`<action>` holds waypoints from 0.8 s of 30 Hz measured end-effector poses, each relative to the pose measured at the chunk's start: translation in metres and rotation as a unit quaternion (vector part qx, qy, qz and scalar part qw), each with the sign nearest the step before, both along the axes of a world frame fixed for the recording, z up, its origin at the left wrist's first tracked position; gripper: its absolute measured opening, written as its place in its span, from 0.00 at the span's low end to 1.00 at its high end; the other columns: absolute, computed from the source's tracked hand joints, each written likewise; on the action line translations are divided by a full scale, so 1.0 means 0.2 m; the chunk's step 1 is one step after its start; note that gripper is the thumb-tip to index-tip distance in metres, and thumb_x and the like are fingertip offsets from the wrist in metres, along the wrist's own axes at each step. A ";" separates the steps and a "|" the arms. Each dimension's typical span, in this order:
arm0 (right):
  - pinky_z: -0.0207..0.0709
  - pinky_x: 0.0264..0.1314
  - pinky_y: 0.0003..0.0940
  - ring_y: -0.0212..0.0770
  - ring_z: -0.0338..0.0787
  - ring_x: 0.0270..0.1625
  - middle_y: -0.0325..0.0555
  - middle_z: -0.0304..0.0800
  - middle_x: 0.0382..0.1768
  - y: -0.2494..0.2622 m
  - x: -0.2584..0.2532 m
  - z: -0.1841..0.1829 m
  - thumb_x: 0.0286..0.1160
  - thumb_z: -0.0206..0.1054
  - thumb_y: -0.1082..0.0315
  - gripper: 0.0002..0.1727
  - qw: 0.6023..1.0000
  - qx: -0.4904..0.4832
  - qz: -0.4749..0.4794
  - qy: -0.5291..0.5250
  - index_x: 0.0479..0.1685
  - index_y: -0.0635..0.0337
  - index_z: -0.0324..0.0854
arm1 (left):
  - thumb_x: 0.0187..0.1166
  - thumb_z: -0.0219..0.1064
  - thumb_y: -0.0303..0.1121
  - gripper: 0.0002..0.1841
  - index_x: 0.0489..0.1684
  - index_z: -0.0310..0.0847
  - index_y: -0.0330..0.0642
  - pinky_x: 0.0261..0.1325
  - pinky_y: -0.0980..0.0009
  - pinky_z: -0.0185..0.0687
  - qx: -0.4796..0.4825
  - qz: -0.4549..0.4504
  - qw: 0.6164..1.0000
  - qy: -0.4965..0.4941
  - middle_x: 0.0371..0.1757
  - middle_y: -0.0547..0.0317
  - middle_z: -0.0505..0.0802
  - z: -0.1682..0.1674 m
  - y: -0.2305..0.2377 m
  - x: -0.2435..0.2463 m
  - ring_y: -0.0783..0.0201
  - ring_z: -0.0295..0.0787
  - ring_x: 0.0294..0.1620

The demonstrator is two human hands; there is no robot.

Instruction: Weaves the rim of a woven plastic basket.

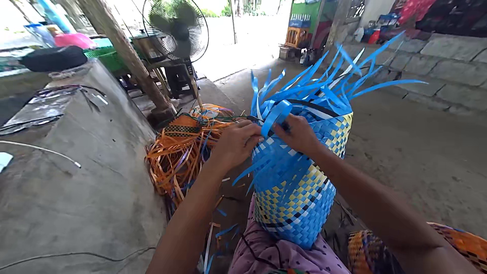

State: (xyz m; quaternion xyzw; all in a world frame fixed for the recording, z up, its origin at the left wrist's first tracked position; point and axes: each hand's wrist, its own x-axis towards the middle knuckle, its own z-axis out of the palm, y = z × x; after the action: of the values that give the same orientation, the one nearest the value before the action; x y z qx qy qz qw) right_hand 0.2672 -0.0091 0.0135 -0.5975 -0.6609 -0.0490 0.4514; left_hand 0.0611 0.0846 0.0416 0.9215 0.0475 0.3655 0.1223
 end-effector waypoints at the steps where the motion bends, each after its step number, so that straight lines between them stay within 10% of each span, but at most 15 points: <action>1: 0.85 0.38 0.50 0.47 0.91 0.33 0.51 0.90 0.30 0.00 0.00 0.00 0.80 0.64 0.66 0.12 1.000 0.001 0.001 0.002 0.48 0.67 0.86 | 0.77 0.69 0.27 0.05 0.40 0.91 0.39 0.52 0.60 0.87 0.012 0.004 1.000 0.019 0.40 0.54 0.93 0.01 0.00 0.02 0.60 0.91 0.43; 19: 0.79 0.32 0.37 0.38 0.83 0.29 0.46 0.83 0.25 -0.01 0.03 -0.02 0.78 0.62 0.65 0.12 0.998 0.039 0.050 0.014 0.38 0.67 0.84 | 0.78 0.70 0.32 0.06 0.42 0.92 0.44 0.53 0.51 0.82 0.115 0.055 0.992 -0.004 0.43 0.53 0.92 0.00 -0.04 0.18 0.50 0.88 0.49; 24: 0.82 0.40 0.34 0.35 0.87 0.37 0.49 0.87 0.36 -0.04 0.09 -0.04 0.78 0.49 0.70 0.17 0.994 0.016 0.095 0.046 0.55 0.70 0.78 | 0.72 0.73 0.26 0.02 0.37 0.91 0.39 0.52 0.48 0.84 0.084 0.083 0.993 0.009 0.40 0.49 0.93 -0.09 -0.01 0.21 0.48 0.91 0.46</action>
State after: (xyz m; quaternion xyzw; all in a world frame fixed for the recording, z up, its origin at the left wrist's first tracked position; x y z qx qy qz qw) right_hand 0.2858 -0.0174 0.0054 -0.5267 -0.6920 0.0112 0.4936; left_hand 0.1027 0.0823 0.0231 0.9248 0.0939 0.3684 0.0131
